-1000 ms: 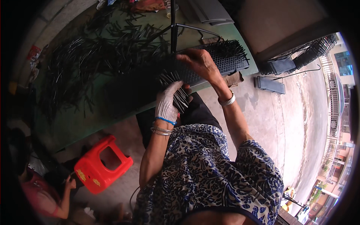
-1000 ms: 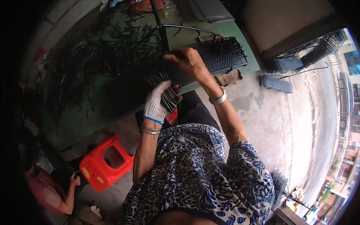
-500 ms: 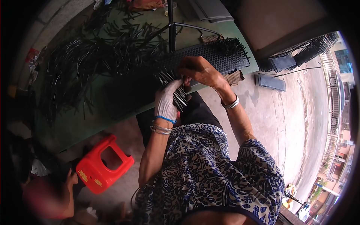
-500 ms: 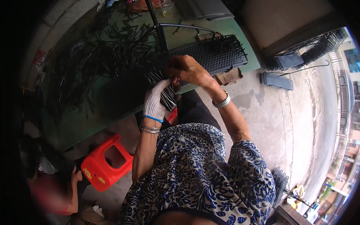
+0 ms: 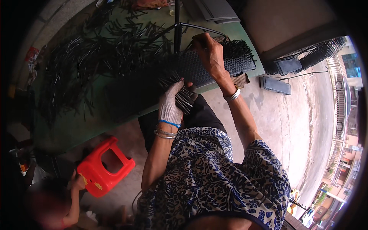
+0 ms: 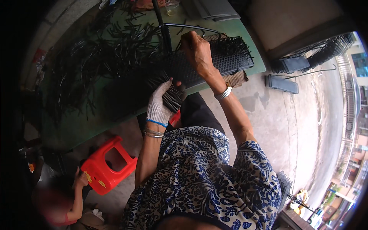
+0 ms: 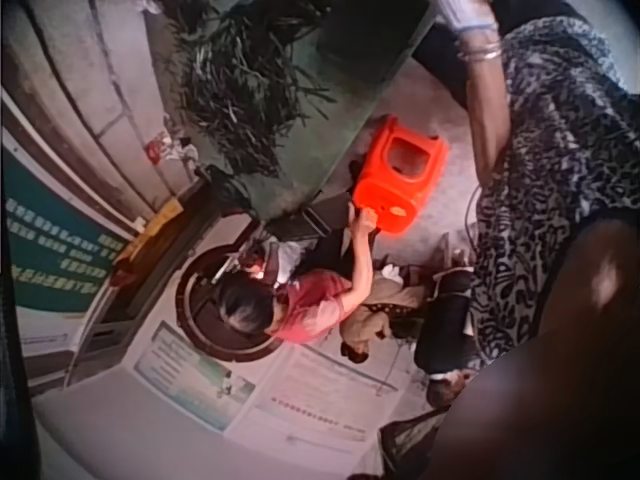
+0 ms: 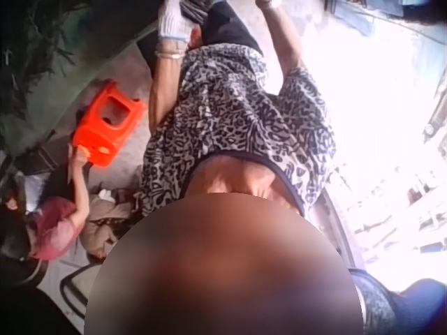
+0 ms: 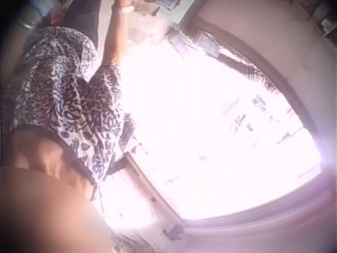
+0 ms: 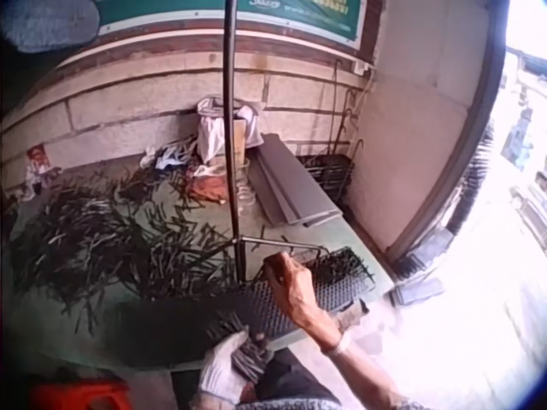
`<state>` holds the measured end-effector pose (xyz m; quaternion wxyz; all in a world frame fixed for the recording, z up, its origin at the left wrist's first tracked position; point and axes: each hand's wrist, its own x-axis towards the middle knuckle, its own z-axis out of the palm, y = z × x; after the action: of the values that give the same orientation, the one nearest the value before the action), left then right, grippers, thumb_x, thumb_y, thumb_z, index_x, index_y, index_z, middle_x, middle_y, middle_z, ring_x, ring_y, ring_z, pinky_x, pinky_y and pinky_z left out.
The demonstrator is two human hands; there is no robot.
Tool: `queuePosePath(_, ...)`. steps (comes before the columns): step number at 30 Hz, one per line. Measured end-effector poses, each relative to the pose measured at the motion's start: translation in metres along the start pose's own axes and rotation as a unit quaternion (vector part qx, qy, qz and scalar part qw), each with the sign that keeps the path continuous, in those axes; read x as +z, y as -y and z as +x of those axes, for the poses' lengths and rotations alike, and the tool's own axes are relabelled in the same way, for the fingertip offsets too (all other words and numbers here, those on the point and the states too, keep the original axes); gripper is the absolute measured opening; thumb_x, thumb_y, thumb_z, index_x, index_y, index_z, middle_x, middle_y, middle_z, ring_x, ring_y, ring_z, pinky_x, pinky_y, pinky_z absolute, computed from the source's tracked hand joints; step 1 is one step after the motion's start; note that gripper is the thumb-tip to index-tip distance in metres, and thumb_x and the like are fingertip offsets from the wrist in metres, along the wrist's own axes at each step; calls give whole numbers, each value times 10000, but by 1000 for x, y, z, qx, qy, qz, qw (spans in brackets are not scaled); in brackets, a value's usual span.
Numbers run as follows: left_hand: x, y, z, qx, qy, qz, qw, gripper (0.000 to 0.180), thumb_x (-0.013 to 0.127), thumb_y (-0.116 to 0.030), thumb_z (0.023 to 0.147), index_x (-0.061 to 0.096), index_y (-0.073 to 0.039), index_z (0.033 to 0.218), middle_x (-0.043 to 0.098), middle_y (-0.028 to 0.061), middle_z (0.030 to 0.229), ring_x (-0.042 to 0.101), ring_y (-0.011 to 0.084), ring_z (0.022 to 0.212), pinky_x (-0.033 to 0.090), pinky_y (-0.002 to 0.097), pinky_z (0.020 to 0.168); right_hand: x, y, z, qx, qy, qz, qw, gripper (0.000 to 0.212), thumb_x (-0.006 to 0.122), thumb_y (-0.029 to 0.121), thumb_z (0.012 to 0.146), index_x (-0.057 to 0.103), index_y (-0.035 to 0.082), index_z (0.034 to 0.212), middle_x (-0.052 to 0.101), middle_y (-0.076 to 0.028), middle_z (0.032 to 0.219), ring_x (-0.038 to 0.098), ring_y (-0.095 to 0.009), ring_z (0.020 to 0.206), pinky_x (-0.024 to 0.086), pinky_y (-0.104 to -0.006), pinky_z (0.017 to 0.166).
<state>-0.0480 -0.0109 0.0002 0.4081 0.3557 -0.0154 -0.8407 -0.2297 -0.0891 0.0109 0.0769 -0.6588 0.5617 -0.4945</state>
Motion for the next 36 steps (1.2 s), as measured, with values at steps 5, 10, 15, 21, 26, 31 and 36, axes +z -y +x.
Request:
queuePosePath(5, 1, -3, -4, -6, 3, 5, 1000, 108, 632, -162, 885, 628, -93, 968, 679, 74, 845, 668, 202, 743, 578, 364, 648, 7, -7, -3, -38, -15, -36, 999, 117, 593, 42, 893, 581, 2, 1003, 676, -115, 819, 693, -197, 718, 521, -277, 608)
queuePosePath(10, -9, -4, 4, -18, 24, 41, 999, 143, 571, -195, 930, 622, -73, 982, 687, 87, 872, 677, 208, 801, 580, 404, 719, 7, 3, -7, -12, -31, -13, 999, 107, 593, 33, 891, 575, 6, 993, 672, -122, 820, 692, -211, 714, 518, -289, 600)
queuePosePath(15, 1, -2, -1, -17, 13, 27, 999, 130, 578, -184, 926, 622, -75, 984, 685, 95, 888, 679, 225, 813, 577, 413, 735, 9, 1, -13, -47, -35, -43, 997, 88, 584, 6, 884, 563, 3, 970, 649, -133, 803, 677, -239, 686, 512, -313, 590)
queuePosePath(21, -4, -1, 1, -10, 23, 5, 1000, 122, 599, -184, 918, 631, -83, 978, 675, 103, 890, 674, 240, 810, 574, 426, 750, 3, -2, -13, -36, 10, -49, 998, 117, 554, -24, 878, 562, -3, 993, 623, -153, 827, 666, -249, 679, 512, -329, 603)
queuePosePath(26, -8, -1, 3, -22, 36, -15, 999, 124, 612, -179, 911, 640, -74, 972, 663, 88, 850, 665, 228, 780, 574, 428, 732, 3, -7, -8, -73, 79, -33, 994, 134, 575, 1, 854, 551, 11, 985, 606, -169, 856, 633, -336, 745, 507, -381, 628)
queuePosePath(31, -10, -2, 3, -19, 37, -21, 999, 110, 624, -165, 901, 647, -72, 955, 662, 85, 841, 660, 221, 766, 573, 418, 724, 6, -9, -5, -79, 113, -2, 991, 136, 594, 33, 853, 567, 8, 984, 612, -159, 889, 617, -360, 809, 507, -383, 680)
queuePosePath(36, -11, -1, 4, -26, 23, -16, 999, 105, 628, -164, 898, 645, -76, 954, 669, 86, 858, 662, 223, 780, 571, 417, 731, 2, -4, 0, -96, 148, -18, 984, 127, 596, 47, 855, 566, 10, 972, 596, -155, 898, 600, -373, 791, 499, -395, 672)
